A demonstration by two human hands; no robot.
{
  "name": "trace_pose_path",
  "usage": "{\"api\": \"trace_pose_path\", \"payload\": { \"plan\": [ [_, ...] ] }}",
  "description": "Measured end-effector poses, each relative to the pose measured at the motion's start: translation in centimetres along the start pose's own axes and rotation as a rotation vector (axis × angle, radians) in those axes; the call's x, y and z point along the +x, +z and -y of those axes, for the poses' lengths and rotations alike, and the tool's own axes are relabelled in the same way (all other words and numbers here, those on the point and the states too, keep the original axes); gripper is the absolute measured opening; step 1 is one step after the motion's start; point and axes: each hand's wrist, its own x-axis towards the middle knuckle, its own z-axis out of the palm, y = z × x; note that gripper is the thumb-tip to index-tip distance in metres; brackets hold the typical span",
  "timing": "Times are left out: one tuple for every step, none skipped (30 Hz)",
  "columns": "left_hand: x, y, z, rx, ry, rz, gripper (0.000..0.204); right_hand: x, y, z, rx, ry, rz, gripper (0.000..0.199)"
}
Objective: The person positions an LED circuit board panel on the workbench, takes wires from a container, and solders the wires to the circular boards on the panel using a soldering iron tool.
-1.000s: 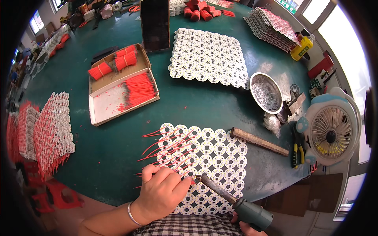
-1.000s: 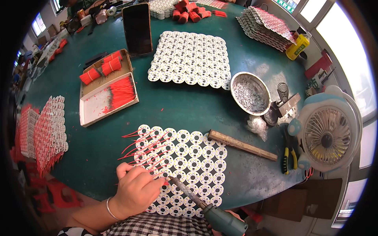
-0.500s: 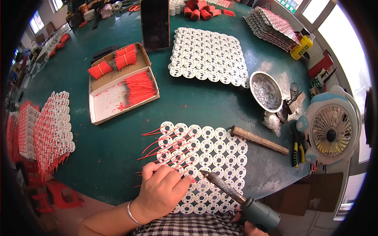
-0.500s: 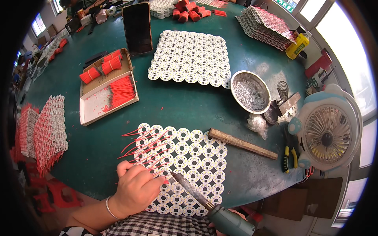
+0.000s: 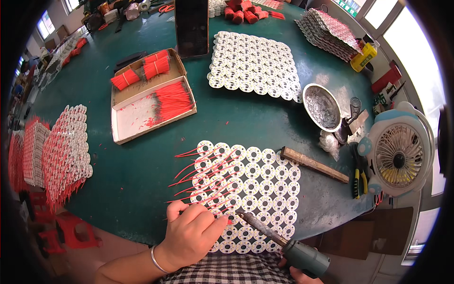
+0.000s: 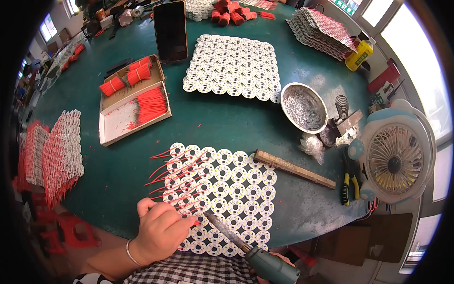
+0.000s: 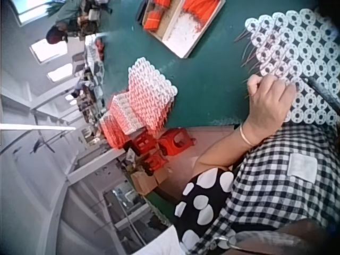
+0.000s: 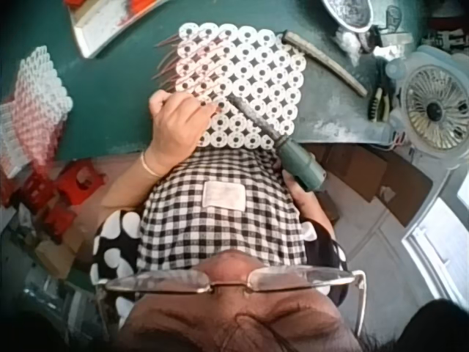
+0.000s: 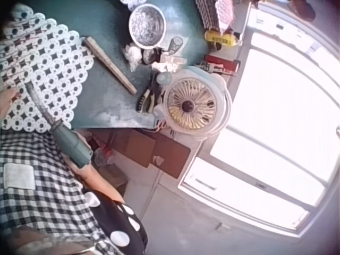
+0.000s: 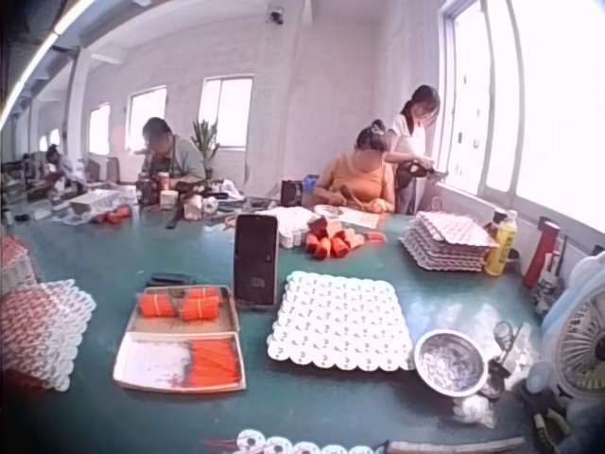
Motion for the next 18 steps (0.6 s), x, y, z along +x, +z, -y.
{"api": "trace_pose_path", "payload": {
  "plan": [
    [-0.1,0.1,0.1,-0.003,0.003,-0.009,0.026,0.0,0.0,0.2,-0.026,0.025,0.021,0.062],
    [-0.1,0.2,0.1,-0.007,0.008,-0.017,0.027,0.1,0.0,0.3,-0.026,0.025,0.02,0.062],
    [-0.1,0.2,0.0,-0.007,0.009,-0.017,0.027,0.1,0.0,0.5,-0.026,0.025,0.022,0.061],
    [-0.1,0.2,0.0,-0.016,0.005,-0.012,0.027,0.2,0.0,0.6,-0.025,0.024,0.025,0.06],
    [-0.1,0.2,0.0,-0.026,0.0,-0.007,0.027,0.2,0.1,0.7,-0.026,0.025,0.024,0.06],
    [-0.1,0.2,0.0,-0.027,0.0,-0.006,0.027,0.3,0.1,0.7,-0.026,0.027,0.02,0.057],
    [-0.1,0.1,0.1,-0.011,0.011,0.001,0.021,0.4,0.2,0.7,-0.026,0.028,0.017,0.054],
    [0.0,0.1,0.1,0.006,0.022,0.008,0.016,0.4,0.2,0.7,-0.025,0.029,0.013,0.051],
    [0.0,0.1,0.1,0.006,0.022,0.008,0.016,0.6,0.2,0.7,-0.025,0.029,0.01,0.048],
    [0.0,0.0,0.1,0.008,0.022,0.01,0.016,0.7,0.2,0.7,-0.024,0.029,0.007,0.045],
    [0.0,0.0,0.0,0.01,0.023,0.012,0.016,0.8,0.3,0.7,-0.023,0.029,0.004,0.042],
    [0.1,0.0,0.0,0.011,0.022,0.012,0.016,1.0,0.3,0.8,-0.022,0.029,0.001,0.04],
    [0.1,-0.1,0.0,0.01,0.019,0.018,0.016,1.1,0.4,0.9,-0.023,0.03,-0.003,0.037],
    [0.1,-0.1,-0.1,0.009,0.014,0.026,0.016,1.4,0.4,1.2,-0.022,0.03,-0.003,0.037],
    [0.1,-0.1,-0.1,0.01,0.014,0.026,0.016,1.7,0.5,1.9,-0.05,0.015,0.001,0.037],
    [0.1,-0.1,-0.1,0.012,0.013,0.031,0.016,1.8,0.5,2.2,-0.078,0.0,0.005,0.038],
    [0.1,-0.2,-0.1,0.013,0.011,0.034,0.016,1.7,0.5,2.1,-0.078,-0.001,0.005,0.038],
    [0.1,-0.2,-0.1,0.013,0.011,0.034,0.016,1.6,0.4,1.9,-0.064,-0.023,0.011,0.042]
  ]
}}
